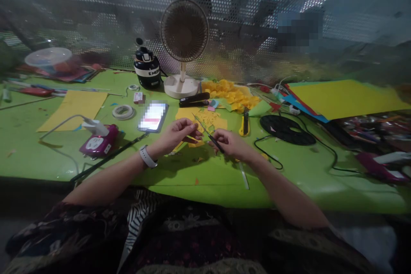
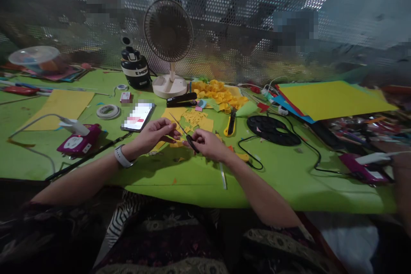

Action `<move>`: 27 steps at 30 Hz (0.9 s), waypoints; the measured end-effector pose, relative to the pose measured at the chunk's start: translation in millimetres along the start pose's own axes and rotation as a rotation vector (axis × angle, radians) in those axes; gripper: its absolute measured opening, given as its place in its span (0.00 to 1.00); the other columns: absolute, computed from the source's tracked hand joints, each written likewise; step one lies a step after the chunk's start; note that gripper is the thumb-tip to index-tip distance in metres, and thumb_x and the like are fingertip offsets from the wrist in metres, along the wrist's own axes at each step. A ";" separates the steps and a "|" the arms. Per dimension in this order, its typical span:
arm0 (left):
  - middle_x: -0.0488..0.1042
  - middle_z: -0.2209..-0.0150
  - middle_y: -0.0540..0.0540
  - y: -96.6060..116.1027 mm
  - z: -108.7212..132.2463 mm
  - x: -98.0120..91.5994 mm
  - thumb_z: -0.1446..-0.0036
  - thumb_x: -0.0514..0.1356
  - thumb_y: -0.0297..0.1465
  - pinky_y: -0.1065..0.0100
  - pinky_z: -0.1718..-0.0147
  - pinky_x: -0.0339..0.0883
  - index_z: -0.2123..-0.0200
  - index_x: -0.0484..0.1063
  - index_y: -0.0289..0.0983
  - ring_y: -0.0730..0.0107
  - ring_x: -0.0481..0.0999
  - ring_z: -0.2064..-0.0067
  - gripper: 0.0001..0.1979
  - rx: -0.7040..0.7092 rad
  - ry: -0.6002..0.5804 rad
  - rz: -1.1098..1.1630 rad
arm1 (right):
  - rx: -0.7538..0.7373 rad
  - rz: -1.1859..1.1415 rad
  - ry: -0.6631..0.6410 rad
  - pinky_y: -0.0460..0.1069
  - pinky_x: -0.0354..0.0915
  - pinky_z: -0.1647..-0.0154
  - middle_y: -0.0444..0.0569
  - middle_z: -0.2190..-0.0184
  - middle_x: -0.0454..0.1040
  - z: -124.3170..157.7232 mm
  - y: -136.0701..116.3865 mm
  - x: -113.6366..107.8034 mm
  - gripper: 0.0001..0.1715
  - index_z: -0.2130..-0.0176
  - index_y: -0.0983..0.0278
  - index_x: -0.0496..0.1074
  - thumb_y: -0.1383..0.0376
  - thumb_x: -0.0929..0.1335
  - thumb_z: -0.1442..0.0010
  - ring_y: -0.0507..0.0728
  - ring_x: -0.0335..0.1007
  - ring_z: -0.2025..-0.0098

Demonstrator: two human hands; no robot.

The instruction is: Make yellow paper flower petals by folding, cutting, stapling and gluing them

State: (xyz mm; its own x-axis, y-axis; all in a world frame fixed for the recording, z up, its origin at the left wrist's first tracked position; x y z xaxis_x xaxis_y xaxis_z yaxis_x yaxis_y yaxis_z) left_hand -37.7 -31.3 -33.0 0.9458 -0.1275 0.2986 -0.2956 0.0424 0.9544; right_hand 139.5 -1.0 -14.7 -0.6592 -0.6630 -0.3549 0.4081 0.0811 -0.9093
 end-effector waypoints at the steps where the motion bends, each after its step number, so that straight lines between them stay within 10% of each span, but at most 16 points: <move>1: 0.81 0.68 0.45 0.4 0.1 0.1 0.50 0.71 0.44 0.69 0.67 0.76 0.68 0.68 0.34 0.70 0.81 0.67 0.21 -0.001 -0.005 0.001 | -0.008 -0.002 0.001 0.46 0.55 0.76 0.39 0.78 0.67 -0.2 -0.1 -0.3 0.32 0.70 0.62 0.64 0.43 0.76 0.56 0.49 0.61 0.76; 27: 0.81 0.68 0.45 -0.3 1.1 1.5 0.47 0.70 0.43 0.68 0.66 0.76 0.67 0.67 0.35 0.69 0.82 0.66 0.19 -0.007 -0.007 0.013 | -0.017 0.022 -0.021 0.46 0.54 0.76 0.40 0.77 0.66 -2.0 1.5 -0.3 0.31 0.70 0.62 0.63 0.42 0.75 0.54 0.50 0.61 0.76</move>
Point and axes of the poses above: each hand's wrist, its own z-axis away from the middle knuckle, its own x-axis out of the palm, y = z × x, the point moved 5 cm from there along -z, towards the middle knuckle
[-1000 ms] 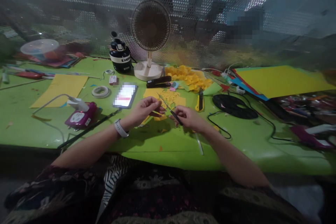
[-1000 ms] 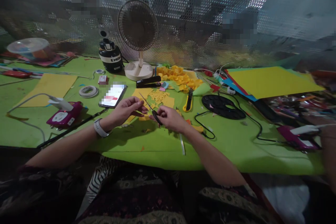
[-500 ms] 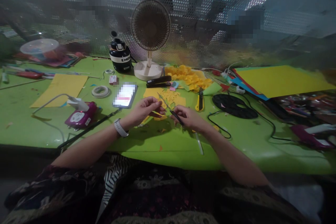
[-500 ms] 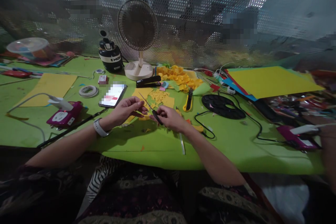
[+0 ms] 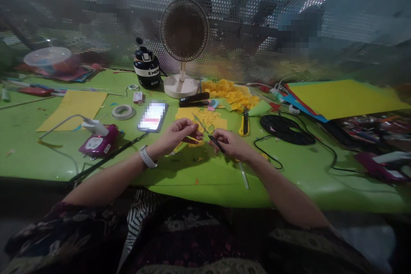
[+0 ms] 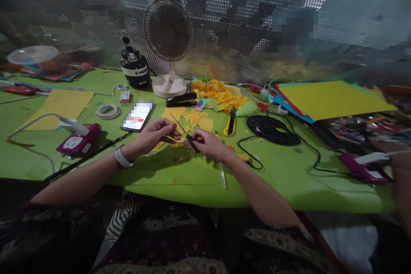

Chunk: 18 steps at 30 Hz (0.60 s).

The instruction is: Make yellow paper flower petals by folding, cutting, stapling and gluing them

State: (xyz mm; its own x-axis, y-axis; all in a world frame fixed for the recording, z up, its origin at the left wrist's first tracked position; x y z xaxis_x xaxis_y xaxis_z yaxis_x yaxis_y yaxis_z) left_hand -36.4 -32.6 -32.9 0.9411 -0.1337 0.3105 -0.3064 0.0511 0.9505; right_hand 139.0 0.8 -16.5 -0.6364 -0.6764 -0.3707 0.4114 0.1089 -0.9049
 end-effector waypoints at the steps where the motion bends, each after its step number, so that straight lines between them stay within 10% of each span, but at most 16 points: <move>1: 0.81 0.68 0.45 0.1 0.0 0.0 0.47 0.70 0.43 0.68 0.66 0.76 0.67 0.67 0.35 0.69 0.82 0.66 0.19 0.000 0.001 -0.001 | 0.000 -0.001 0.005 0.46 0.54 0.76 0.40 0.77 0.66 0.2 -0.7 -0.3 0.31 0.70 0.62 0.63 0.42 0.75 0.55 0.50 0.61 0.76; 18: 0.82 0.67 0.43 2.0 -1.6 -5.2 0.48 0.71 0.42 0.67 0.64 0.77 0.66 0.71 0.34 0.66 0.83 0.64 0.19 0.009 0.028 0.006 | -0.042 -0.037 0.011 0.46 0.59 0.75 0.38 0.80 0.65 -1.9 4.9 -4.7 0.30 0.71 0.62 0.64 0.43 0.76 0.55 0.50 0.62 0.77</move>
Point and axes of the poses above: each hand's wrist, its own z-axis away from the middle knuckle, its own x-axis out of the palm, y = z × x, the point moved 5 cm from there along -z, towards the middle knuckle
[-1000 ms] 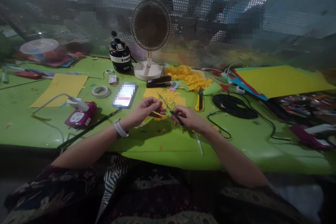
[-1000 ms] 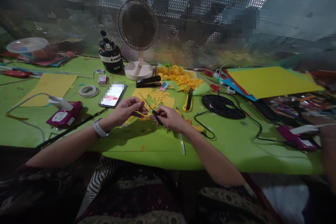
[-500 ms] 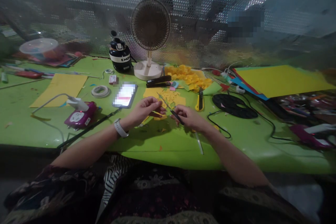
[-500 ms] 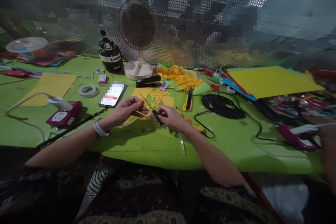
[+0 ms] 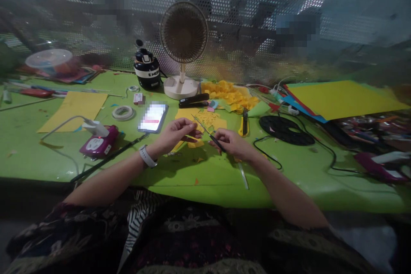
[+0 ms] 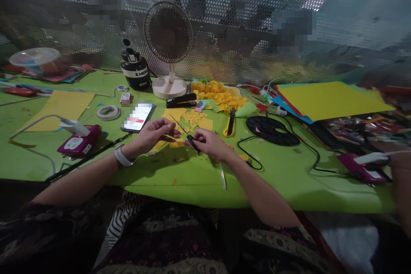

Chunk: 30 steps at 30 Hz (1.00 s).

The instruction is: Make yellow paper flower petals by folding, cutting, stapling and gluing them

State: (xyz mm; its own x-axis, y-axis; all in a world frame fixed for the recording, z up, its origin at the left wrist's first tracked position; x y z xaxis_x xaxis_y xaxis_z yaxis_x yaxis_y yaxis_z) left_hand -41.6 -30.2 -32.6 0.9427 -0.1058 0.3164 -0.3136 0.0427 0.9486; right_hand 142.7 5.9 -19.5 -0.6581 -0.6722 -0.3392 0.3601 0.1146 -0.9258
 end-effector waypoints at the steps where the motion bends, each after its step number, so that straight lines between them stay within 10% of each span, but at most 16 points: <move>1: 0.82 0.67 0.43 -0.3 -0.4 -0.4 0.49 0.71 0.43 0.67 0.65 0.77 0.66 0.71 0.34 0.66 0.83 0.64 0.19 0.000 0.000 0.003 | -0.002 0.000 0.003 0.46 0.59 0.75 0.38 0.80 0.64 0.2 -0.6 -0.2 0.31 0.72 0.61 0.63 0.43 0.76 0.55 0.50 0.62 0.77; 30: 0.81 0.64 0.42 -3.1 -6.6 -13.2 0.42 0.67 0.35 0.72 0.70 0.75 0.63 0.71 0.34 0.69 0.82 0.66 0.12 -0.017 0.043 0.016 | -0.044 -0.026 0.249 0.45 0.60 0.76 0.42 0.80 0.72 -5.7 1.8 -27.2 0.32 0.72 0.63 0.66 0.42 0.77 0.58 0.50 0.66 0.78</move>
Point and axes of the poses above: each hand's wrist, its own z-axis away from the middle knuckle, its own x-axis out of the palm, y = z × x, the point moved 5 cm from there along -z, towards the middle knuckle
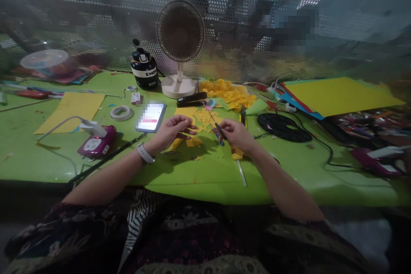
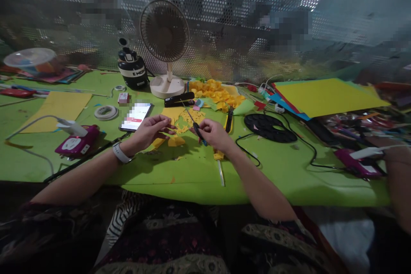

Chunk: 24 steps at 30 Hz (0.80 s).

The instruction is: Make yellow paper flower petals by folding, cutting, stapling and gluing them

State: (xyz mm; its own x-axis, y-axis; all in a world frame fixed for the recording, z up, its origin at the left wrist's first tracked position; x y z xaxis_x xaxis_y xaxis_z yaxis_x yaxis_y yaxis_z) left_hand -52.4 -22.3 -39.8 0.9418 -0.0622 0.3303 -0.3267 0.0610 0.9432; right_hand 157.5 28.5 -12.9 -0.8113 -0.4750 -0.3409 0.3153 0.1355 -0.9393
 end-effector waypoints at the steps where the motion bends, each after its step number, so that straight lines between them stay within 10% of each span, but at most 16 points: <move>1: 0.82 0.64 0.41 0.0 0.1 0.3 0.41 0.67 0.34 0.72 0.71 0.75 0.62 0.72 0.34 0.69 0.82 0.66 0.10 -0.010 0.005 0.020 | -0.001 0.004 0.024 0.45 0.59 0.77 0.42 0.80 0.72 -1.4 0.0 -3.2 0.32 0.72 0.63 0.66 0.42 0.77 0.58 0.50 0.66 0.78; 24: 0.82 0.63 0.39 -7.9 -0.7 5.5 0.41 0.63 0.22 0.69 0.63 0.78 0.65 0.74 0.31 0.64 0.84 0.60 0.01 -0.163 0.011 0.207 | 0.147 0.644 0.194 0.45 0.60 0.77 0.48 0.75 0.77 -79.7 18.9 -75.8 0.29 0.73 0.65 0.71 0.41 0.72 0.48 0.50 0.66 0.79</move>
State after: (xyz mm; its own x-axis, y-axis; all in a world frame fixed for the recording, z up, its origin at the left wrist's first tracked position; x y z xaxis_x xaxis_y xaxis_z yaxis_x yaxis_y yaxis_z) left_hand -44.5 -22.4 -45.5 0.8572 -0.0206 0.5146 -0.4968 0.2306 0.8367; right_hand 185.6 136.4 -8.0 -0.5087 -0.1731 -0.8434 0.8168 0.2127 -0.5363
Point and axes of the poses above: each hand's wrist, its own z-axis away from the middle knuckle, its own x-axis out of the palm, y = z × x, the point moved 5 cm from there along -z, towards the middle knuckle
